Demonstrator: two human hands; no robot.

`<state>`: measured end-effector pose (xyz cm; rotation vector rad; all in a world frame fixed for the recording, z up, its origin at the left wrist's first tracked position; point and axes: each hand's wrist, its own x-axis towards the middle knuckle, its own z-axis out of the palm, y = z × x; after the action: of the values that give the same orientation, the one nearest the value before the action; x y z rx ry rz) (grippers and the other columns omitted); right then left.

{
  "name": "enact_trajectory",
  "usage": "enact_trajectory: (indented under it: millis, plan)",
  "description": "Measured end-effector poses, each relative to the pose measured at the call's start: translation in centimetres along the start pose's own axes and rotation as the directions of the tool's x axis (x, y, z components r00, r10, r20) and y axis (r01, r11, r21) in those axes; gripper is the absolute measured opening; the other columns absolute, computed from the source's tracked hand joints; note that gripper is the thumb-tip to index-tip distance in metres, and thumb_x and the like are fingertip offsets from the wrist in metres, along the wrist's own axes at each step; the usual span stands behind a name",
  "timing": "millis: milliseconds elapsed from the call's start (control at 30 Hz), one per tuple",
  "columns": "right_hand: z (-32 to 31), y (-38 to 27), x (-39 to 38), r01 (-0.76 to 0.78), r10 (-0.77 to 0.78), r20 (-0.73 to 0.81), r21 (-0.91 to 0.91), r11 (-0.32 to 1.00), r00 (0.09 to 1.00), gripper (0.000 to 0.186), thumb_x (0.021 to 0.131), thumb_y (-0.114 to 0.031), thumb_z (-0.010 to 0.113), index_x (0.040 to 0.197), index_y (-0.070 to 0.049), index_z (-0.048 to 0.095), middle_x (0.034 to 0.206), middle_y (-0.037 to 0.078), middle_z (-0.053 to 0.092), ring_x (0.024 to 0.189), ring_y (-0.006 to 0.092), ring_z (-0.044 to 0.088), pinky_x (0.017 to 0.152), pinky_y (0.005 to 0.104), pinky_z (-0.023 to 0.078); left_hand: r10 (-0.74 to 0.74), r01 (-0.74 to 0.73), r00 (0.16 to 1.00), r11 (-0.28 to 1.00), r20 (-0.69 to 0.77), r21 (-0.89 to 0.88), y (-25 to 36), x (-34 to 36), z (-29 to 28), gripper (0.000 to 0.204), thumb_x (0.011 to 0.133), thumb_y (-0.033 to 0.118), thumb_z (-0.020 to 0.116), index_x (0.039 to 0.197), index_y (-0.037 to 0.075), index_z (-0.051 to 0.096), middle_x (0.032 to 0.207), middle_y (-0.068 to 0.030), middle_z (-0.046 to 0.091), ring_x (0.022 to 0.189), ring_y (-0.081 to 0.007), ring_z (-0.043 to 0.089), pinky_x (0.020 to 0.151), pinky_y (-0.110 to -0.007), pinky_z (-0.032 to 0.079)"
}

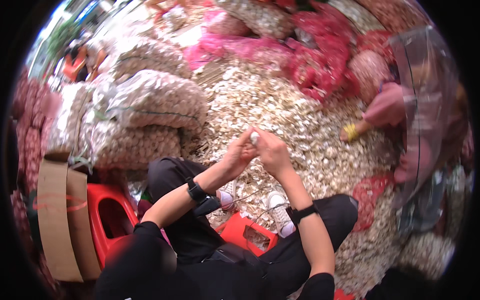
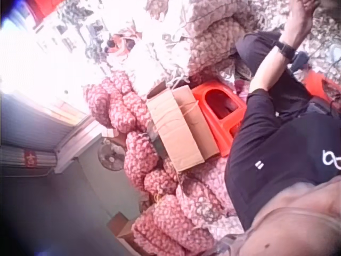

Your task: Peeling individual garlic cloves from whole bulbs in a commercial or processing environment.

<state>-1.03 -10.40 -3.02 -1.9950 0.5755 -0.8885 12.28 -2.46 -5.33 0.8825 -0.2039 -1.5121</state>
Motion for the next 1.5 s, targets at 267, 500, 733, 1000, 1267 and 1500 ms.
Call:
enact_trajectory:
  millis: [267,500,733,1000,1267,1500]
  plan:
    - [0.8,-1.7,-1.2,-0.021,0.027,0.054,-0.110,0.994,0.998,0.029,0.092,-0.023,0.058,0.110,-0.001,0.063,0.087,0.021,0.067,0.076,0.0332,0.067,0.065,0.0387,0.051,-0.039,0.056,0.990,0.991,-0.139,0.118,0.1,-3.0,1.4,0.037,0.098,0.046,0.047,0.100,0.011,0.059,0.088,-0.0028,0.067,0.078,-0.0123,0.065,0.068,-0.026,0.054]
    - [-0.4,-0.1,-1.6,-0.433,0.521,-0.041,0.504,0.748,0.853,0.036,0.101,-0.033,0.047,0.088,-0.003,0.062,0.075,0.002,0.062,0.062,0.0057,0.053,0.054,0.0221,0.041,0.605,-0.574,0.707,0.190,0.366,0.797,5.2,-9.4,9.5,0.020,0.091,0.014,0.059,0.103,-0.002,0.065,0.090,-0.0145,0.068,0.082,-0.0230,0.066,0.073,-0.034,0.051]
    - [-0.2,0.8,-1.7,-0.591,0.635,0.029,0.399,0.701,0.772,0.039,0.097,-0.040,0.051,0.080,-0.007,0.058,0.062,0.000,0.057,0.049,0.0074,0.050,0.044,0.0228,0.037,0.679,-0.851,0.088,-0.330,0.729,0.410,11.9,-26.8,22.9,0.019,0.085,0.010,0.057,0.072,0.002,0.067,0.085,-0.0136,0.071,0.077,-0.0275,0.066,0.069,-0.036,0.053]
    - [-0.8,0.9,-1.7,-0.672,0.695,0.083,0.357,0.648,0.714,0.039,0.096,-0.041,0.051,0.078,-0.007,0.057,0.062,0.001,0.055,0.049,0.0082,0.048,0.044,0.0248,0.035,0.623,-0.878,0.255,-0.172,0.740,0.447,11.8,-26.9,22.4,0.017,0.075,-0.009,0.051,0.081,-0.003,0.066,0.089,-0.0141,0.065,0.072,-0.0276,0.061,0.063,-0.039,0.051]
    - [-1.7,-1.4,-3.6,-0.557,0.576,0.080,0.391,0.733,0.814,0.029,0.091,-0.029,0.062,0.085,-0.002,0.069,0.067,-0.002,0.061,0.052,0.0030,0.046,0.046,0.0212,0.034,0.531,-0.357,0.752,-0.169,0.390,0.919,1.7,-4.9,4.0,0.043,0.094,0.025,0.053,0.129,0.000,0.049,0.112,-0.0195,0.060,0.103,-0.0347,0.059,0.090,-0.039,0.046]
    - [-2.8,-2.5,-2.9,-0.527,0.641,-0.050,0.523,0.670,0.766,0.037,0.094,-0.028,0.054,0.074,0.001,0.067,0.063,0.001,0.060,0.052,0.0066,0.052,0.047,0.0231,0.037,0.245,-0.247,0.965,0.735,0.093,0.632,-2.7,-1.1,5.2,0.033,0.102,0.032,0.042,0.107,0.003,0.058,0.088,-0.0122,0.063,0.064,-0.0170,0.062,0.055,-0.030,0.051]
